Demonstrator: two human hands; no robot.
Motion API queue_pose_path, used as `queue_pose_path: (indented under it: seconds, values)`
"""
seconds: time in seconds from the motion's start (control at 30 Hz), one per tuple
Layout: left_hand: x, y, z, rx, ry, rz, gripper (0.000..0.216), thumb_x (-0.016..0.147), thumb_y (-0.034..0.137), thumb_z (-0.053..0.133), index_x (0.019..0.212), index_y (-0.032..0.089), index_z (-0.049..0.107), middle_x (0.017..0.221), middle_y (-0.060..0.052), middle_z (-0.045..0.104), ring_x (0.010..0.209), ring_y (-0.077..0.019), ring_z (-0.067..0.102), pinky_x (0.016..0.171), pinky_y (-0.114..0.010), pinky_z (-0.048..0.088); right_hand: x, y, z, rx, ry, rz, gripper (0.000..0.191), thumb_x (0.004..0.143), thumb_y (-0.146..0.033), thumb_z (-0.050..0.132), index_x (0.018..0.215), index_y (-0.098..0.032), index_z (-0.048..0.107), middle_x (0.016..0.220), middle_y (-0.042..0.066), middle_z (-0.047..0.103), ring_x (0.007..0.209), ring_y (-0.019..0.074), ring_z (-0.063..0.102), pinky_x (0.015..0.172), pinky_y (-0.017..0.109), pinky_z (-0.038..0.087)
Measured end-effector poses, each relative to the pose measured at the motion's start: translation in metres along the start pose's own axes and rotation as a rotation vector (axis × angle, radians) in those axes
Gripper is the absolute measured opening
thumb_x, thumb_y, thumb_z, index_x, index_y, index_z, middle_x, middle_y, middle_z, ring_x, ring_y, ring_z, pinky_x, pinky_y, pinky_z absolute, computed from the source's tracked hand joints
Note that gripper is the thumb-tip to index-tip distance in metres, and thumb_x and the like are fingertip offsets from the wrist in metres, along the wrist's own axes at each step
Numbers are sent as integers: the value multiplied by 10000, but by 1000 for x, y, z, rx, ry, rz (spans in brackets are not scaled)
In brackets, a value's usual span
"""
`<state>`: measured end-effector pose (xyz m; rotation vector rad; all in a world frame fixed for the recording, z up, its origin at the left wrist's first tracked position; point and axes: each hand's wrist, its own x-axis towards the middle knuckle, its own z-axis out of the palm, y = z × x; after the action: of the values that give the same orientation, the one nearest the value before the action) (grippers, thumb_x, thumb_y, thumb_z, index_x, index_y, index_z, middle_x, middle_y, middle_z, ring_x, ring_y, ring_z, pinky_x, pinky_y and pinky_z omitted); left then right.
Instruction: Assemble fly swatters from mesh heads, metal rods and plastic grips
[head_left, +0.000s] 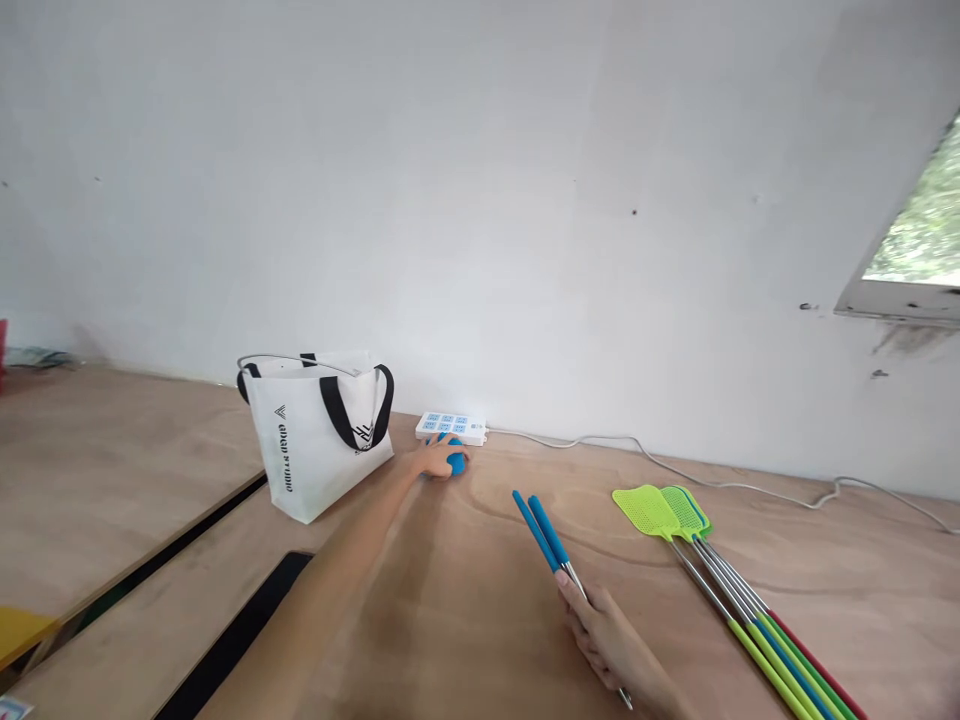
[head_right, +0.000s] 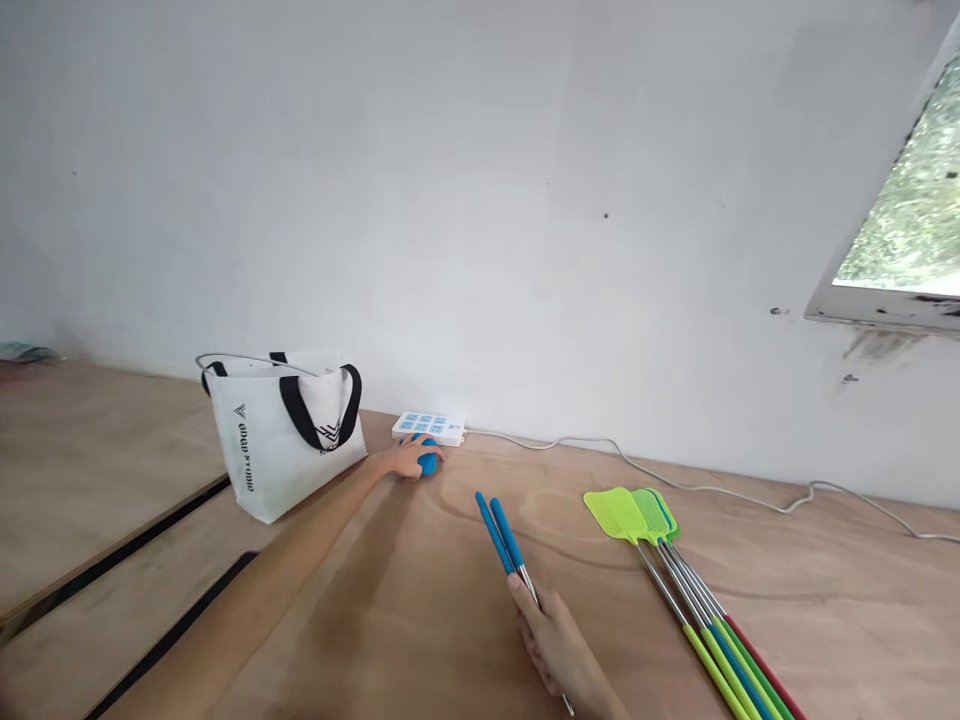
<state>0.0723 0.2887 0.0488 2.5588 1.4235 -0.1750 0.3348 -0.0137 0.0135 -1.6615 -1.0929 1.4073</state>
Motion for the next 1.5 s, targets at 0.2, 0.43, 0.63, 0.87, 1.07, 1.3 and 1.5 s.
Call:
queue_pose_path:
  seconds: [0.2,0.43,0.63,0.87,1.07,1.3,1.5]
  values:
    - [4,-7,7,-93,-62,9,781,701,417,688,1454,429,480,1599,-31,353,1490,-401,239,1150,-591,290,-6,-7,2,-18,-7,-5,561,768,-792,544,776,-263,359,494,-136,267,368,39,181,316,164,85]
    - [-21,-4,25,-107,90,84,815,820,829,503,1525,432,403,1681,-7,232,1540,-438,51,1169,-707,-16,-9,-8,5,-19,-15,-40,602,728,-836,523,759,-264,338,490,-136,244,383,38,143,309,172,70]
    - [-51,26,29,-219,361,139,830,915,760,461,1591,307,295,1687,-69,209,1555,-356,121,1234,-596,-16,-8,-4,5,-31,8,-63,597,725,-833,534,759,-264,357,475,-141,238,374,38,131,307,173,80]
    - [-102,126,75,-1098,452,189,736,980,723,356,1563,275,328,1655,-102,292,1541,-280,234,1251,-454,204,-8,0,2,-9,6,-119,538,803,-787,495,779,-262,380,491,-137,251,374,50,174,320,173,78]
    - [-143,174,80,-1779,-48,353,855,889,824,427,1465,193,478,1430,-203,578,1255,-376,610,1069,-586,449,-24,3,1,-177,-116,-244,554,865,-807,392,822,-256,432,506,-116,346,376,71,252,360,200,203]
    - [-207,148,50,-1714,-496,542,684,976,660,460,1424,151,551,1427,-202,584,1354,-386,522,1086,-612,415,-43,-16,-20,-1208,-10,-683,269,1036,-434,413,1009,-238,595,788,34,710,682,198,665,581,258,341]
    - [-237,139,32,-1461,-686,657,825,856,622,664,1542,261,382,1511,-157,478,1228,-387,622,995,-571,484,-36,-35,-22,-1687,-14,-1091,221,998,-132,432,1090,-224,610,862,43,717,733,171,672,579,260,347]
